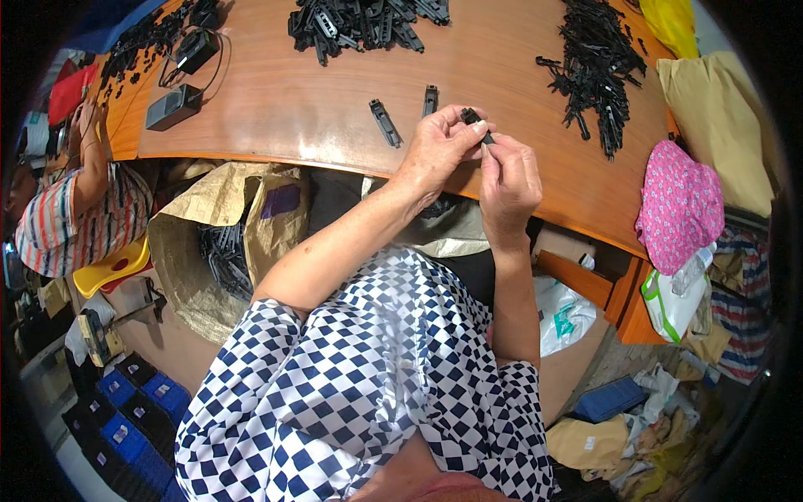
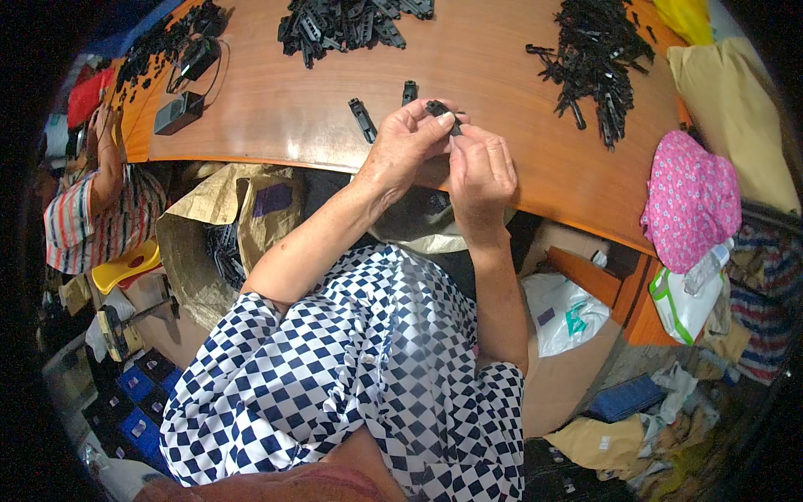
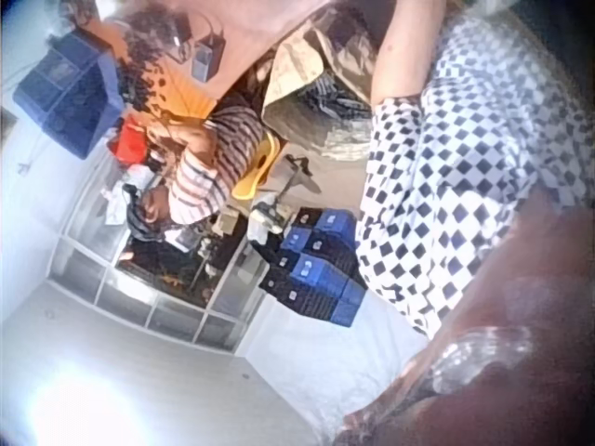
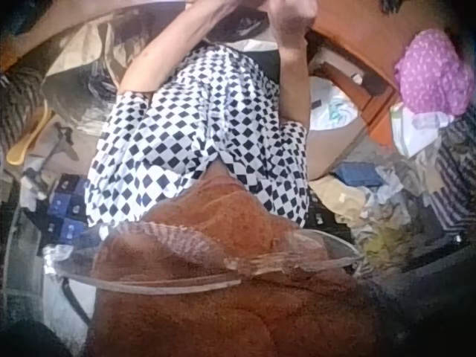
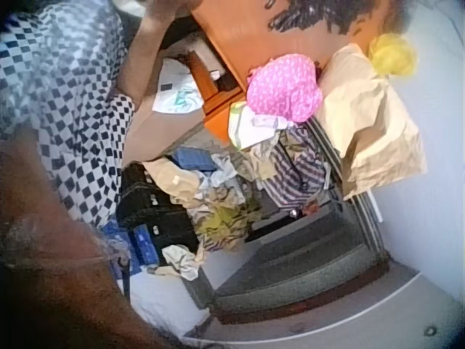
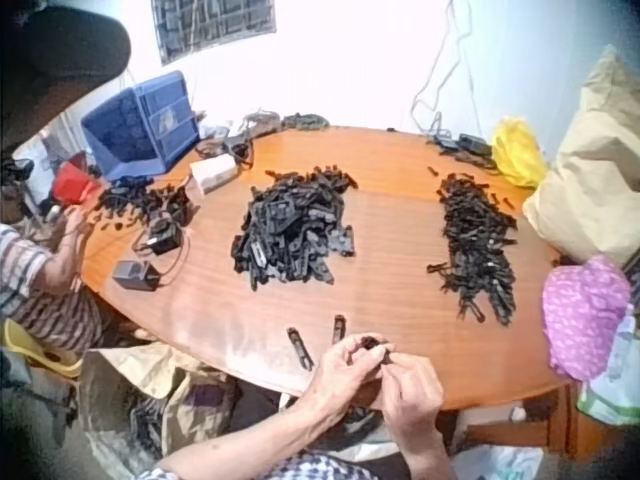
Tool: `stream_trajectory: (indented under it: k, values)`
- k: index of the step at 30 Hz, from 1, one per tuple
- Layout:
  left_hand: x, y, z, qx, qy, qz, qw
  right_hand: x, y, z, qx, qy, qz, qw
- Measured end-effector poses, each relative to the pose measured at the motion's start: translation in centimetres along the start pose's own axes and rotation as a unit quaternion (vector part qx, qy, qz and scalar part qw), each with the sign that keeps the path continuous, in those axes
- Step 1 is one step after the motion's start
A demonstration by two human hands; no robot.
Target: The person assembles or checks small plastic components by hand on a table.
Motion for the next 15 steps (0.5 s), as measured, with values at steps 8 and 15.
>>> stream_trajectory:
  k: [8, 15]
  values:
    - [2.8, -1.0, -0.6, -0.065, 0.067, 0.101, 0.991, 2.6, 1.0, -0.6, -0.092, 0.442, 0.266, 0.851]
    - [2.7, -1.8, -1.7, -0.088, 0.032, 0.107, 0.99, 0.8, 1.1, -1.3, -0.25, 0.508, 0.262, 0.781]
Point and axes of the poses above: each hand's wrist, its own z-axis towards the middle knuckle, its own y-axis out of the palm, x = y × z, the point moved 4 cm from there along z, towards the middle knuckle, and after that the axes turned 13 degrees about x, right-handed, at the moved point
